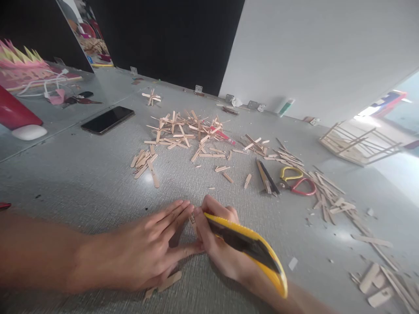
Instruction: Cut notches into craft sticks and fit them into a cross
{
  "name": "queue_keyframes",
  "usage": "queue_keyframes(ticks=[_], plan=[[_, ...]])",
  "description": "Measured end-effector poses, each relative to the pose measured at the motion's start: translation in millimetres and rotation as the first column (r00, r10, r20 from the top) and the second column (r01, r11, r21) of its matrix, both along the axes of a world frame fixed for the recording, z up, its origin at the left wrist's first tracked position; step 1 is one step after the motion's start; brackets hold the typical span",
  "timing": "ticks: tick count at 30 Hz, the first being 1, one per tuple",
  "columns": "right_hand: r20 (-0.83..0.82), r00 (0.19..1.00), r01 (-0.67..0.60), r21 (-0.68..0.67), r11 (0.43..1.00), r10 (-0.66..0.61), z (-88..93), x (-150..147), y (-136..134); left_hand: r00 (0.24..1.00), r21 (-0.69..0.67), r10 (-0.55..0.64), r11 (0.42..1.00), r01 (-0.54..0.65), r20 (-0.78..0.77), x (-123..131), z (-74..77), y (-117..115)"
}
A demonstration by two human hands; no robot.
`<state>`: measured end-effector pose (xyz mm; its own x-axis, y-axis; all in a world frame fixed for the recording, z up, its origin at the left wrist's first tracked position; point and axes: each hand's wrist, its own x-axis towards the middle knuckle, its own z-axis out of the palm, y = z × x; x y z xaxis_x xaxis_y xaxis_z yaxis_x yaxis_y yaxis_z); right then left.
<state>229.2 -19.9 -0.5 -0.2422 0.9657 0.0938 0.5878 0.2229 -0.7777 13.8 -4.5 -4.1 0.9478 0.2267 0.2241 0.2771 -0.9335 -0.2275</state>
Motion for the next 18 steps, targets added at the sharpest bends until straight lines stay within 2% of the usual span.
queue_keyframes(ticks=[9,15,18], plan=[[0.010,1.000,0.018,-0.069,0.997,-0.017,4.9,-3.6,2.1,1.000,0.035,0.013,0.999,-0.013,-0.024,1.5,1.0,-2.3],[0.024,1.000,0.016,-0.036,0.999,-0.016,5.2,-4.6,2.0,1.000,0.020,0.006,1.000,-0.006,0.005,1.2,1.4,-2.9],[0.053,0.999,0.004,0.023,1.000,-0.005,7.2,-6.7,1.3,1.000,0.018,0.011,1.000,-0.011,0.004,2.3,-0.3,-3.8]])
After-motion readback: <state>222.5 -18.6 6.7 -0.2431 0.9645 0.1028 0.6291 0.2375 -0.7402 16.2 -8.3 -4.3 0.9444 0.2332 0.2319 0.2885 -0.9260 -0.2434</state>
